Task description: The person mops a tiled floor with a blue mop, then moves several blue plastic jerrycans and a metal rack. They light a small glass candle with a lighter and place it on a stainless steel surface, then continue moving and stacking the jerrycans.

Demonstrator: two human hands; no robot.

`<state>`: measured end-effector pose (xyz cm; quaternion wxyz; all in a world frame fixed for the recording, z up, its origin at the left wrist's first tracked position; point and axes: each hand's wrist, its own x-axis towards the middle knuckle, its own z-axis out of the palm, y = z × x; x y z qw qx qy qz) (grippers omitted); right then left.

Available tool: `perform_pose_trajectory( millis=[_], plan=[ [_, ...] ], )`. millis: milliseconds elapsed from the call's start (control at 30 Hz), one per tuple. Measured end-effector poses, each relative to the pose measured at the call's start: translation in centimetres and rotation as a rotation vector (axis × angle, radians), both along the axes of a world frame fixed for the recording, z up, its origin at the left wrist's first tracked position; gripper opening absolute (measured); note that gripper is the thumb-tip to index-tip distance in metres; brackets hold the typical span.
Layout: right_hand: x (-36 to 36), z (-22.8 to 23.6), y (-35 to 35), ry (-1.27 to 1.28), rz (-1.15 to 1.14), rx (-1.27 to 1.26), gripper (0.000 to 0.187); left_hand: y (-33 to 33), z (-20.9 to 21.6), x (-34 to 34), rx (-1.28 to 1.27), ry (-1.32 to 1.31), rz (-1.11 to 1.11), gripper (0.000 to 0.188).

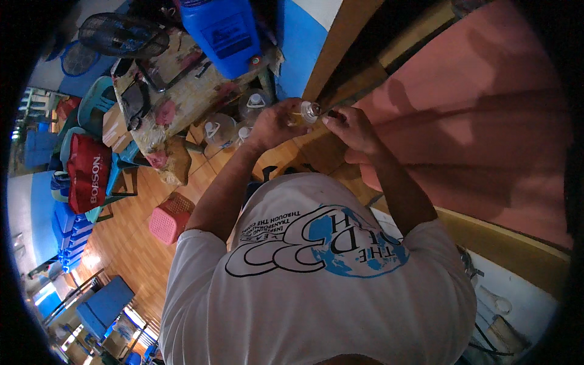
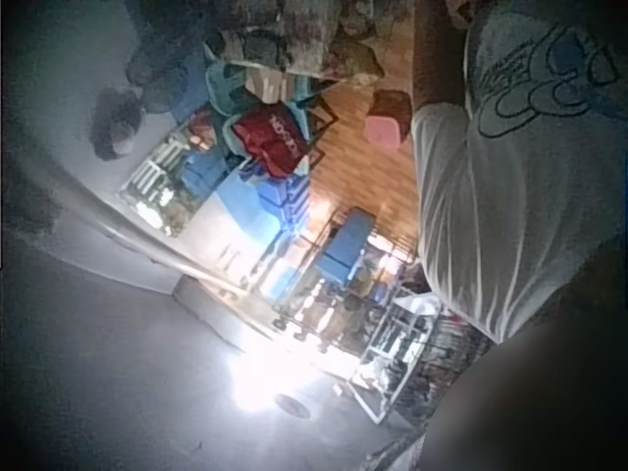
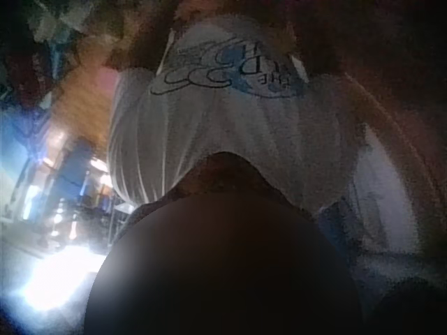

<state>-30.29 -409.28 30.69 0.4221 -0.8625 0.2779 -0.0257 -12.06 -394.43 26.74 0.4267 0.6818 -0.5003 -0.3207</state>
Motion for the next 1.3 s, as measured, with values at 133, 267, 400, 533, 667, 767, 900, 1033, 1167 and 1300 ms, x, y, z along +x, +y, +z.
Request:
perform_pose_trajectory(
  millis=[133, 267, 400, 533, 667, 767, 900, 1033, 1167, 1300],
  plan=[
    [-0.1, -0.7, 0.0, -0.009, 0.031, 0.000, 0.037, -0.4, -0.4, 0.4, 0.037, -0.041, 0.008, 0.065],
    [0.6, -1.1, 0.2, -0.003, 0.031, -0.116, 0.039, -0.5, -0.7, 1.1, -0.017, -0.148, -0.013, 0.065],
    [2.0, -1.2, 0.5, 0.039, 0.045, -0.122, 0.040, -0.2, -1.0, 2.2, -0.002, -0.093, -0.007, 0.068],
    [4.1, -1.8, 1.1, -0.033, 0.071, -0.132, 0.039, 1.1, -1.8, 4.0, -0.023, -0.109, 0.046, 0.069],
    [7.0, -2.5, 2.0, -0.066, 0.077, -0.185, 0.034, 2.5, -2.8, 6.7, -0.041, -0.025, 0.049, 0.070],
    [10.3, -2.7, 3.0, -0.007, 0.068, -0.173, 0.032, 3.7, -3.5, 9.3, -0.068, 0.007, 0.062, 0.069],
    [15.9, -3.1, 4.8, 0.078, 0.071, -0.172, 0.034, 5.8, -4.4, 14.7, -0.059, 0.045, 0.043, 0.067],
    [23.9, -7.4, 5.9, 0.044, 0.119, -0.107, 0.035, 9.4, -7.6, 21.5, 0.076, 0.241, 0.184, 0.062],
    [34.5, -15.8, 7.2, 0.128, 0.168, -0.140, 0.037, 14.0, -12.5, 28.5, -0.043, 0.288, 0.363, 0.063],
    [46.1, -24.0, 9.3, 0.086, 0.150, -0.029, 0.046, 18.3, -15.3, 32.2, -0.071, 0.402, 0.501, 0.068]
  ],
)
